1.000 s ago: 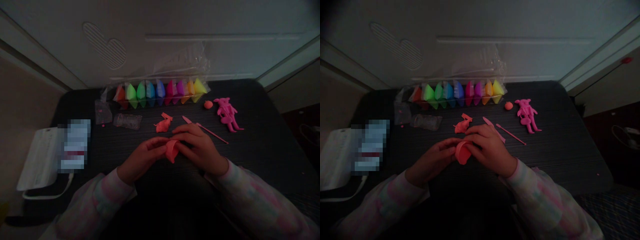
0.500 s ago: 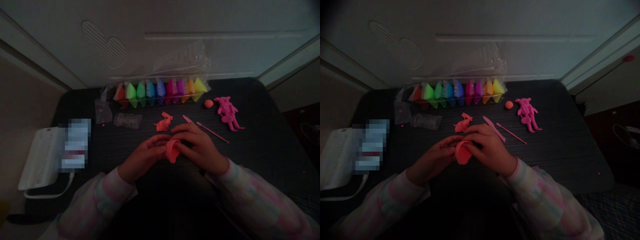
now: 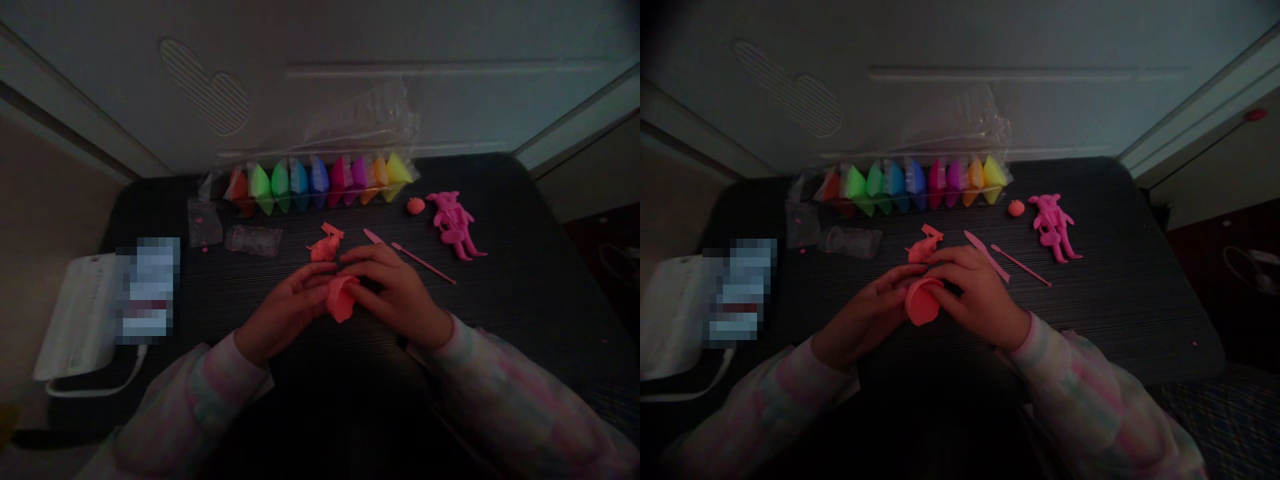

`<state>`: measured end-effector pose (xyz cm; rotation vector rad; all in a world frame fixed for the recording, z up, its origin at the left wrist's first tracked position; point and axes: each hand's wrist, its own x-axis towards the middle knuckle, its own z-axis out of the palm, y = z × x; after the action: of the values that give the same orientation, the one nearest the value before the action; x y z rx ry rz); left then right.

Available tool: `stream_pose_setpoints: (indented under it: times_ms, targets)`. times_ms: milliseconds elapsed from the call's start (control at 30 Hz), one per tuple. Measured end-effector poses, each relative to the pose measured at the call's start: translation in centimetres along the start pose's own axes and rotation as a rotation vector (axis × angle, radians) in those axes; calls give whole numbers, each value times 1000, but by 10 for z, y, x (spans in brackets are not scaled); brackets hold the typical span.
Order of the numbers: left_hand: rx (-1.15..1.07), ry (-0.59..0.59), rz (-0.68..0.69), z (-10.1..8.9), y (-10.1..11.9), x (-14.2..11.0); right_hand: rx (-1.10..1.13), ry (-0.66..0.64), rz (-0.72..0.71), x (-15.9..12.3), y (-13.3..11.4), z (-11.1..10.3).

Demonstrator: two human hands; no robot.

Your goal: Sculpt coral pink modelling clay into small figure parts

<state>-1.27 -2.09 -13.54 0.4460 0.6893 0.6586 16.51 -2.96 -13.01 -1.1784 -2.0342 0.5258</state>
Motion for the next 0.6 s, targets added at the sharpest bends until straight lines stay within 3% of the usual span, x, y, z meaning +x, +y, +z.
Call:
stream_pose_setpoints:
  times_ms: [367, 600]
  targets:
    - [-17, -23, 16, -1, 0, 0, 85, 10, 67, 0, -1, 0]
    - [6, -23, -14, -3, -1, 1, 18, 12, 41, 0, 0, -1]
